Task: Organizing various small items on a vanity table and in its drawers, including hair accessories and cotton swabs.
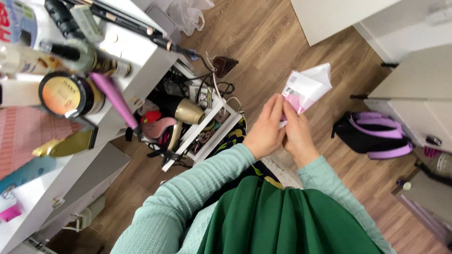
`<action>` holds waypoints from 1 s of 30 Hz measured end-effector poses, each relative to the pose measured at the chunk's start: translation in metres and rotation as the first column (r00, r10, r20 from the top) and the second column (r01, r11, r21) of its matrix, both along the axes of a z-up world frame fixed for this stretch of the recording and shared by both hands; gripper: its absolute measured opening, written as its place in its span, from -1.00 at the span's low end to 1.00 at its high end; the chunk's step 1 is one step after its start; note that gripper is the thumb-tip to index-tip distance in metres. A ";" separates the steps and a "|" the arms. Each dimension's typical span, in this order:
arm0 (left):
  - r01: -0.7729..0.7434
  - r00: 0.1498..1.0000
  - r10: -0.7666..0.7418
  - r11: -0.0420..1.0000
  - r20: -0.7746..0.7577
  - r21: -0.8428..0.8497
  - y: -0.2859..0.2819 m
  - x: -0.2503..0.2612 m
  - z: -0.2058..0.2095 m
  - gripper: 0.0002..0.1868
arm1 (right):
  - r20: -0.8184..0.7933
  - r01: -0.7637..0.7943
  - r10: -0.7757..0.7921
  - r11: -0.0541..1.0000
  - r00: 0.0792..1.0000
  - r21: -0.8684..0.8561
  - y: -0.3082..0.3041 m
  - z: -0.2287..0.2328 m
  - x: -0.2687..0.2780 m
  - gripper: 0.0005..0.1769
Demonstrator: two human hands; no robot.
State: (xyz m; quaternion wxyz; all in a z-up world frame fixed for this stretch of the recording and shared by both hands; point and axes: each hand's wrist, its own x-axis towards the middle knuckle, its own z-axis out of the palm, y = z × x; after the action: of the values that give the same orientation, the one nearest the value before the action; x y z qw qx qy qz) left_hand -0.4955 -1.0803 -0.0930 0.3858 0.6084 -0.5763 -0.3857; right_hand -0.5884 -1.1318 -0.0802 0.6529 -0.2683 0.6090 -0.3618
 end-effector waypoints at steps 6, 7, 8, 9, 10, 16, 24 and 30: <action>-0.126 0.951 0.141 0.989 -0.274 0.071 -0.081 0.084 -0.004 -0.05 | -0.054 -0.192 0.193 0.981 0.980 0.020 -0.124 -0.065 0.056 -0.79; -0.145 0.949 0.159 0.987 -0.271 0.073 -0.097 0.090 -0.012 -0.05 | -0.051 -0.210 0.211 0.977 0.976 0.022 -0.145 -0.061 0.066 -0.79; -0.219 0.925 0.246 0.968 -0.289 0.123 -0.111 0.096 -0.020 -0.13 | -0.079 -0.217 0.217 0.976 0.973 0.013 -0.165 -0.057 0.075 -0.80; -0.289 0.892 0.333 0.940 -0.305 0.182 -0.120 0.100 -0.027 -0.19 | -0.110 -0.223 0.223 0.975 0.969 0.013 -0.180 -0.054 0.083 -0.78; -0.305 0.885 0.352 0.933 -0.305 0.192 -0.131 0.101 -0.048 -0.19 | -0.111 -0.240 0.241 0.970 0.964 0.023 -0.190 -0.053 0.086 -0.78; -0.630 0.564 0.799 0.580 -0.209 0.517 -0.210 0.121 -0.123 -0.50 | -0.239 -0.293 0.305 0.952 0.922 0.088 -0.246 -0.096 0.101 -0.76; -0.710 0.143 0.982 0.187 -0.121 0.679 -0.313 0.164 -0.266 -0.71 | -0.224 -0.437 0.489 0.865 0.843 0.245 -0.315 -0.247 0.099 -0.77; -0.727 0.093 0.987 -0.023 0.131 0.686 -0.343 0.208 -0.320 -0.79 | -0.211 -0.546 0.605 0.790 0.768 0.278 -0.406 -0.272 0.140 -0.74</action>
State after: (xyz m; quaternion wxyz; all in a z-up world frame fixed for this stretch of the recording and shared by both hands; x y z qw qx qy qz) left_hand -0.2874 -1.4229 -0.4133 0.4311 0.8189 0.2065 -0.3177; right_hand -0.4485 -1.5378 -0.3525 0.6596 -0.4256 0.6185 -0.0368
